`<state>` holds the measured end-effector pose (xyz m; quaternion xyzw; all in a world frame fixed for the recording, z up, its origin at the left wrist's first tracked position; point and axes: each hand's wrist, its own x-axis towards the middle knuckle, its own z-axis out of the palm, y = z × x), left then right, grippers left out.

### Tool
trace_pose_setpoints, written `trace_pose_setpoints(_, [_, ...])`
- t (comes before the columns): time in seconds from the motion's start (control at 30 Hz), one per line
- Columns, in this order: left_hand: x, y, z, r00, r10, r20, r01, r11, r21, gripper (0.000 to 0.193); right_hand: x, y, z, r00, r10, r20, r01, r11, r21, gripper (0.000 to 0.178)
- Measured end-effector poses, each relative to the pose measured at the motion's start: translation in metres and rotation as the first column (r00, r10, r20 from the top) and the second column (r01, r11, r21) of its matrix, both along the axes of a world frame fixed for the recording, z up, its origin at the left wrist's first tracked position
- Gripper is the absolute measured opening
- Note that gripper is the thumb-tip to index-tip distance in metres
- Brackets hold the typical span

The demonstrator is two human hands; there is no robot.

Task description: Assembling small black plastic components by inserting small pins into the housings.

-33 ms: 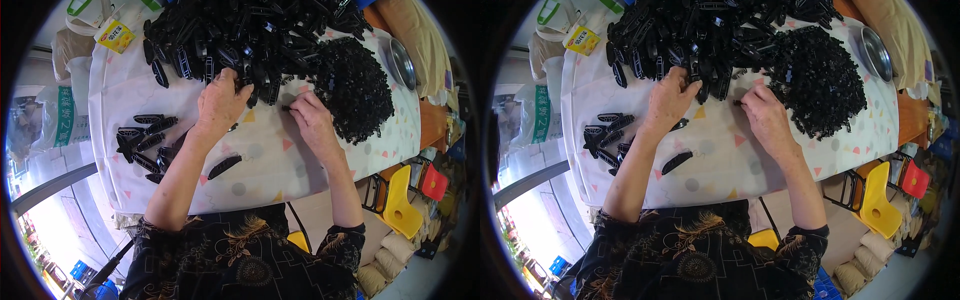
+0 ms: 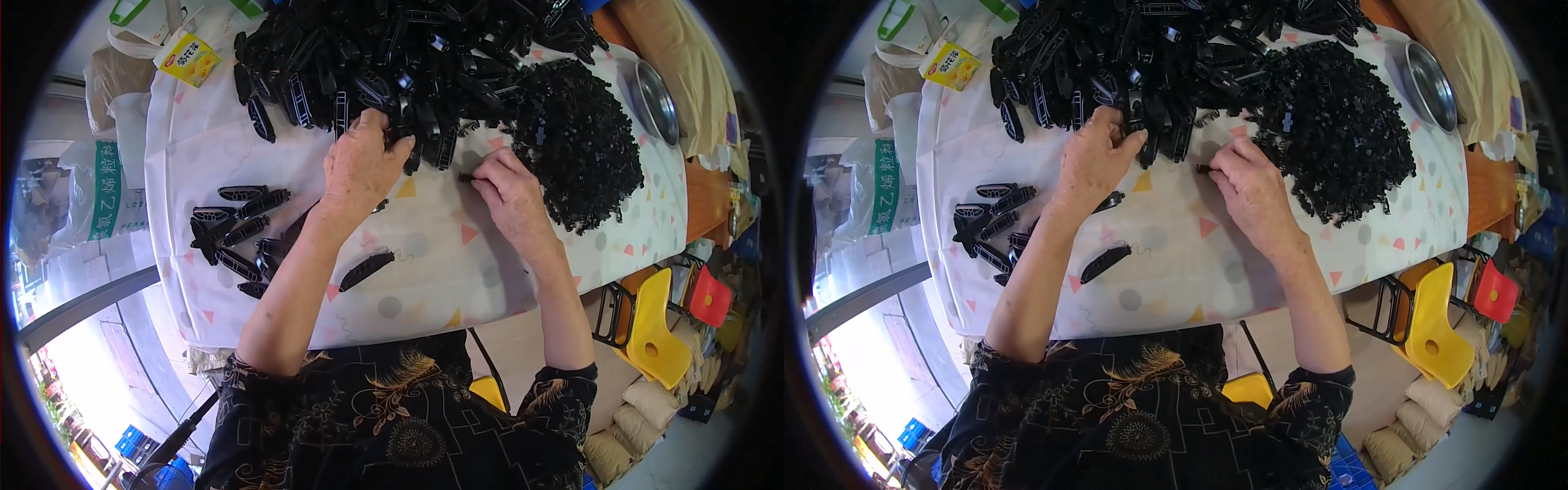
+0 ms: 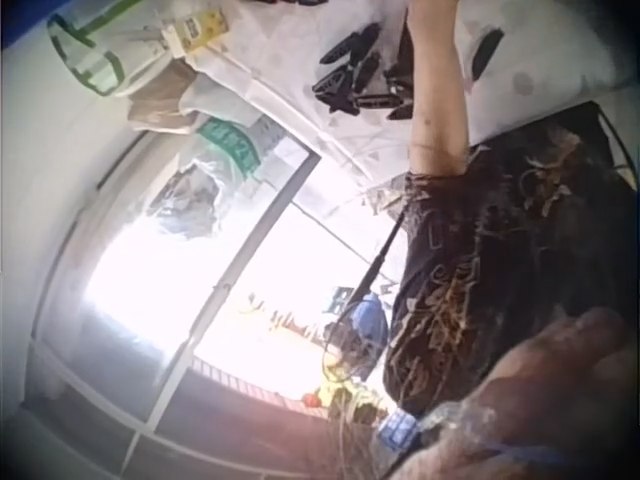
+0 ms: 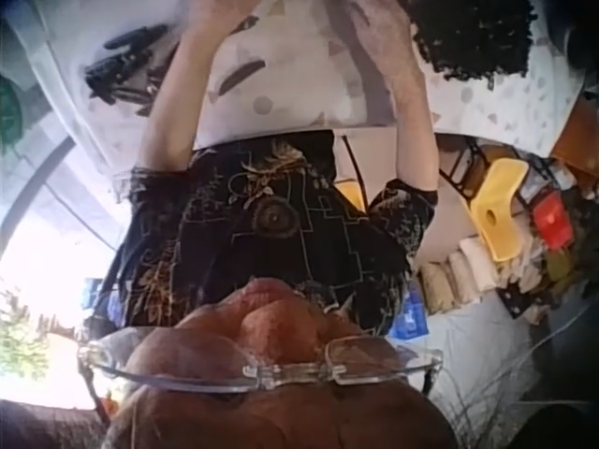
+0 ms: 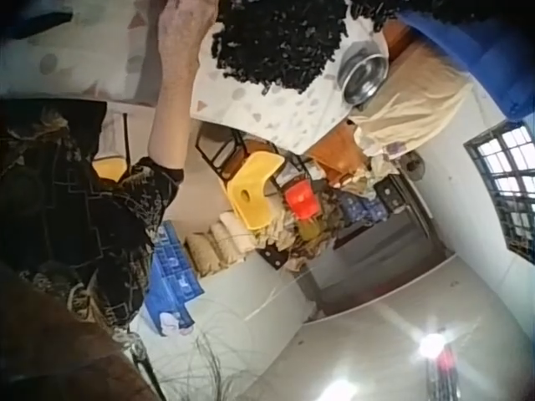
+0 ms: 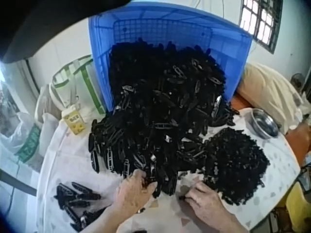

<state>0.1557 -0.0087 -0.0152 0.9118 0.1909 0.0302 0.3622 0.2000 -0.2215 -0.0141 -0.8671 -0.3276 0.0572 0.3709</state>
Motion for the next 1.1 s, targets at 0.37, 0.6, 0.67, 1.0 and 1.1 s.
trace_pose_setpoints(0.37, [-0.022,0.010,-0.012,0.997,-0.062,0.049,0.073,0.965,-0.250,0.030,-0.024,-0.001,0.004,0.994,-0.020,-0.111,0.021,1.000,0.006,0.014])
trace_pose_setpoints(0.6, [-0.060,0.015,0.011,1.000,-0.028,0.001,0.017,0.600,-0.800,0.022,-0.030,0.003,0.003,0.987,-0.127,-0.096,0.129,0.992,0.015,0.014])
trace_pose_setpoints(0.67, [-0.065,0.016,0.016,0.999,-0.030,0.020,0.034,0.582,-0.812,0.022,-0.030,0.004,-0.001,0.992,-0.110,-0.056,0.111,0.994,0.002,0.014])
trace_pose_setpoints(1.0, [-0.089,-0.006,0.017,0.994,-0.099,0.052,0.067,0.155,-0.986,0.019,-0.057,0.007,0.026,0.546,0.026,-0.837,0.493,0.798,0.346,0.006])
trace_pose_setpoints(1.1, [-0.091,-0.013,0.009,0.990,-0.131,0.044,0.047,0.021,-0.999,0.015,-0.069,0.006,0.040,0.543,0.056,-0.838,0.502,0.778,0.378,0.008])
